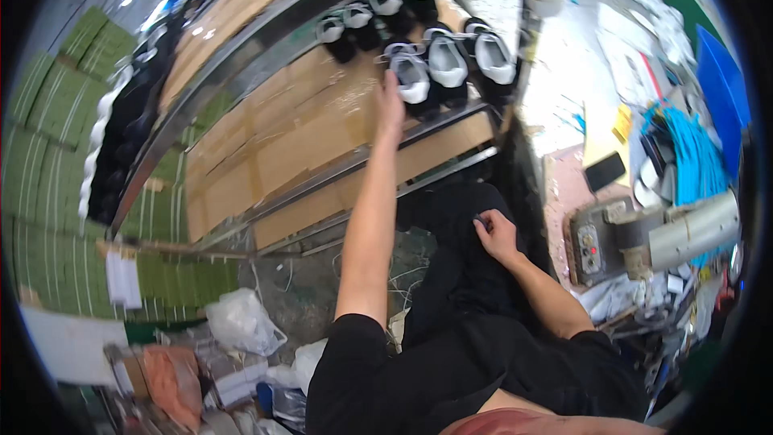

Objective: The person inspects a series of black and white shoes in a workshop setting. They pick up each shoe, rotate it to view different angles, and place it on a nearby shelf. The process is repeated for multiple shoes.

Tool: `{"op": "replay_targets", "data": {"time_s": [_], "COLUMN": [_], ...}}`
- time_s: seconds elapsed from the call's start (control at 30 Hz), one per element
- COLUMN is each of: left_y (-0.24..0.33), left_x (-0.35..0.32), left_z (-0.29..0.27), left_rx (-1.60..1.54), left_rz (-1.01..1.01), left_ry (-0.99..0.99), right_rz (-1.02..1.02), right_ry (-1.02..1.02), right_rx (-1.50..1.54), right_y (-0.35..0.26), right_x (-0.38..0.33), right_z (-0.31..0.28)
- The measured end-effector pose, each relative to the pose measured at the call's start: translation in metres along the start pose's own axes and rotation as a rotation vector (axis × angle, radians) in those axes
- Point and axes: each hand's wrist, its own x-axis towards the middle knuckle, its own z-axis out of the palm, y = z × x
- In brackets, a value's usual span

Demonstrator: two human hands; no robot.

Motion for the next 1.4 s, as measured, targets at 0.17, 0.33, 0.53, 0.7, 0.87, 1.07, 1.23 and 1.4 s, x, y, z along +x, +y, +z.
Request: {"op": "replay_targets", "data": {"time_s": [0.17, 0.33, 0.53, 0.7, 0.87, 1.07, 1.23, 1.4], "left_y": [0.145, 0.326, 0.415, 0.4, 0.352, 0.212, 0.081, 0.043], "left_x": [-0.091, -0.095, -0.064, -0.076, -0.104, -0.164, -0.251, -0.298], "left_z": [-0.034, -0.139, -0.21, -0.195, -0.14, -0.054, -0.009, 0.017], "left_rx": [0.418, 1.17, 1.505, 1.274, 0.902, 0.394, 0.133, 0.092], "left_rz": [0.617, 1.186, 0.444, 1.16, 1.635, 1.526, 1.06, 0.89], "left_ry": [0.091, 0.843, 0.882, 0.635, 0.304, -0.351, -0.884, -1.067], "right_rz": [0.001, 0.121, 0.13, 0.145, 0.098, 0.163, 0.183, 0.093], "right_ry": [0.173, 0.184, 0.19, 0.154, 0.242, 0.299, 0.33, 0.544], "right_rx": [0.142, 0.569, 0.647, 0.681, 0.644, 0.683, 1.016, 1.082], "right_y": [0.003, 0.022, -0.007, -0.01, 0.008, -0.034, -0.075, -0.061], "right_x": [-0.01, -0.019, -0.023, -0.042, -0.06, -0.093, -0.127, -0.15], "right_z": [0.023, 0.026, 0.012, 0.016, 0.012, -0.061, -0.138, -0.167]}}
